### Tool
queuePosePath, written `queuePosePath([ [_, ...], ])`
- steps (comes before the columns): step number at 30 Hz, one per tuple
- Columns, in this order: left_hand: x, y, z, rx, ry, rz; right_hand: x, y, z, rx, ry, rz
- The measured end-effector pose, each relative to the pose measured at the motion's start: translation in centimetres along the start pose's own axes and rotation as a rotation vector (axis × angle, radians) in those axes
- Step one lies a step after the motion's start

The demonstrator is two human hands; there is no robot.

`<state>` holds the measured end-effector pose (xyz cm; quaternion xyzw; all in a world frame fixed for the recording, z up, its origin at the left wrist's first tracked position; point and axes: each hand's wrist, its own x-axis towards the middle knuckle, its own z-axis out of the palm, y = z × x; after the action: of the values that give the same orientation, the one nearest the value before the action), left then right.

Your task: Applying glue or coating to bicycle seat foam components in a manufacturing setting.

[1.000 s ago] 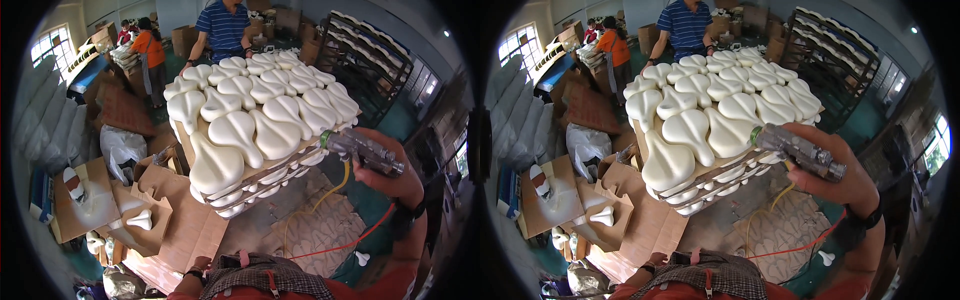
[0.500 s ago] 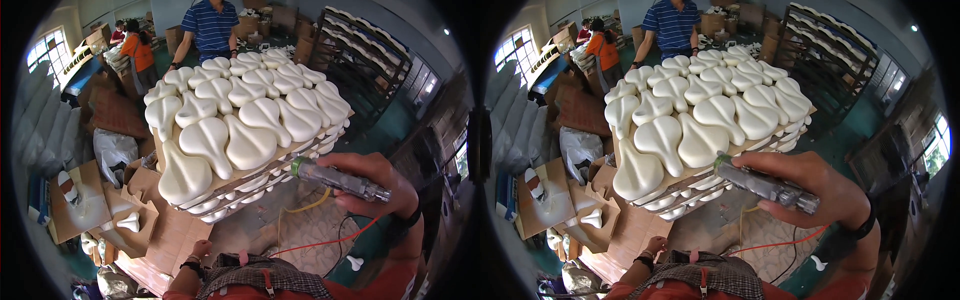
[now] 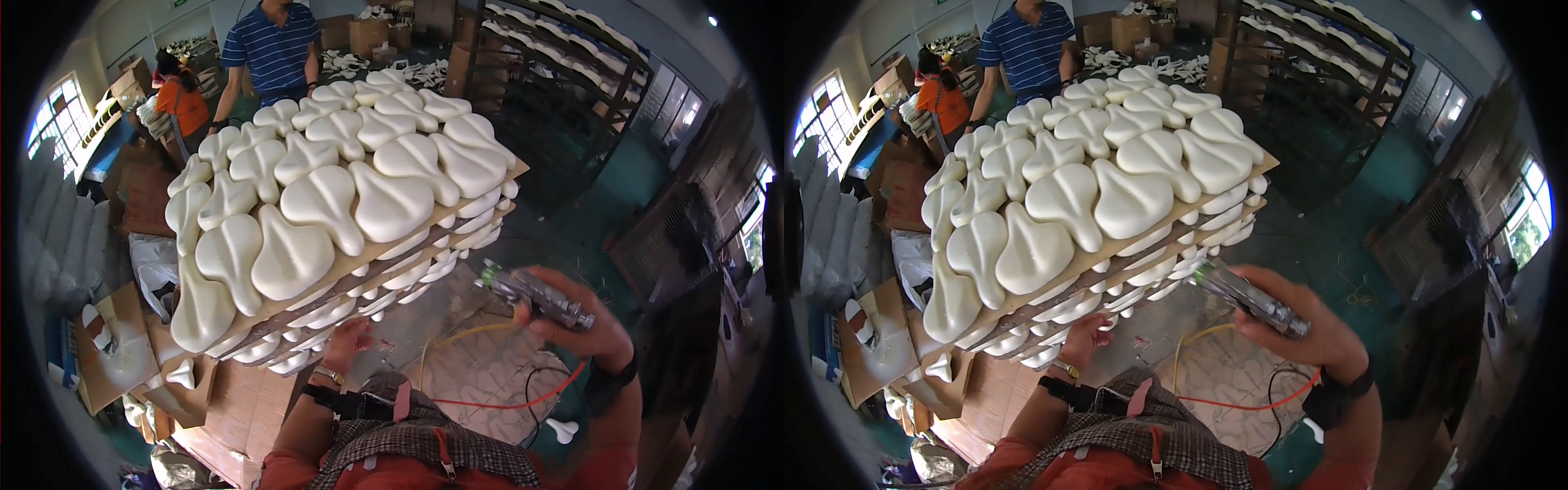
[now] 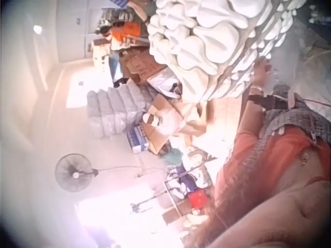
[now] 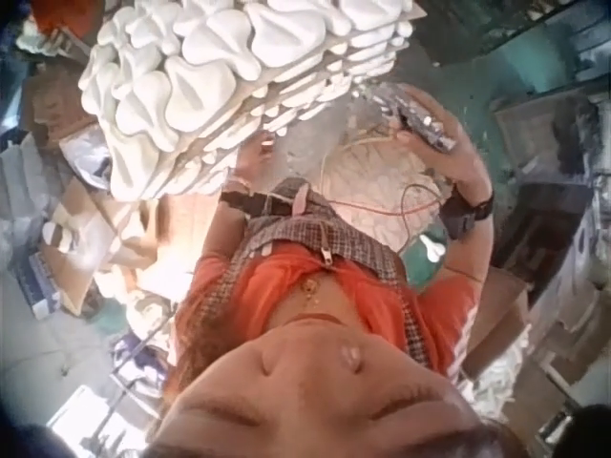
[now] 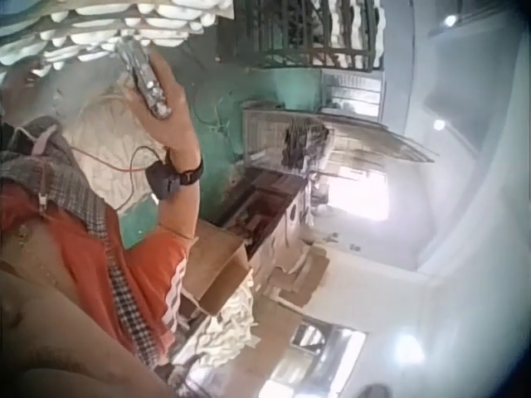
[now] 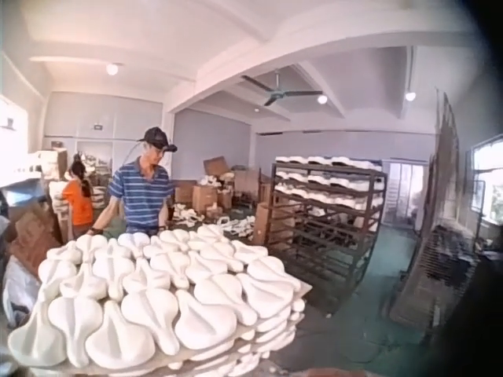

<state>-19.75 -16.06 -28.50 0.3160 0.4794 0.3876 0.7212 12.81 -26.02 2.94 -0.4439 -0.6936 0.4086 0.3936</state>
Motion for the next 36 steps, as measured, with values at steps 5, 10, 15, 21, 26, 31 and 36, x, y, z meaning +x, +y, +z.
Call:
queuePosePath([
  [5, 7.7, 4.8, 5.0, -0.504, 0.152, 0.259, -9.0, 13.5, -6.2, -0.448, 0.227, 0.368],
  [10, 10.8, 4.9, 6.5, -0.664, 0.404, 0.301, -19.1, 29.2, -11.4, -0.492, 0.374, 0.631],
  [15, 11.3, 5.8, 9.0, -0.601, 0.687, 0.375, -25.7, 41.2, -17.2, -0.248, 0.350, 1.102],
  [21, 12.1, 5.8, 9.5, -0.608, 0.817, 0.494, -23.0, 52.8, -25.6, -0.392, 0.372, 1.067],
  [26, 11.0, 6.0, 11.4, -0.487, 0.791, 0.592, -18.9, 59.3, -27.4, -0.437, 0.517, 1.126],
  [31, 11.8, 7.4, 19.2, -0.421, 0.711, 0.645, -16.8, 63.3, -28.6, -0.378, 0.545, 0.989],
  [36, 19.3, 10.4, 33.3, -0.421, 0.600, 0.616, -17.7, 67.3, -34.2, -0.312, 0.557, 1.022],
])
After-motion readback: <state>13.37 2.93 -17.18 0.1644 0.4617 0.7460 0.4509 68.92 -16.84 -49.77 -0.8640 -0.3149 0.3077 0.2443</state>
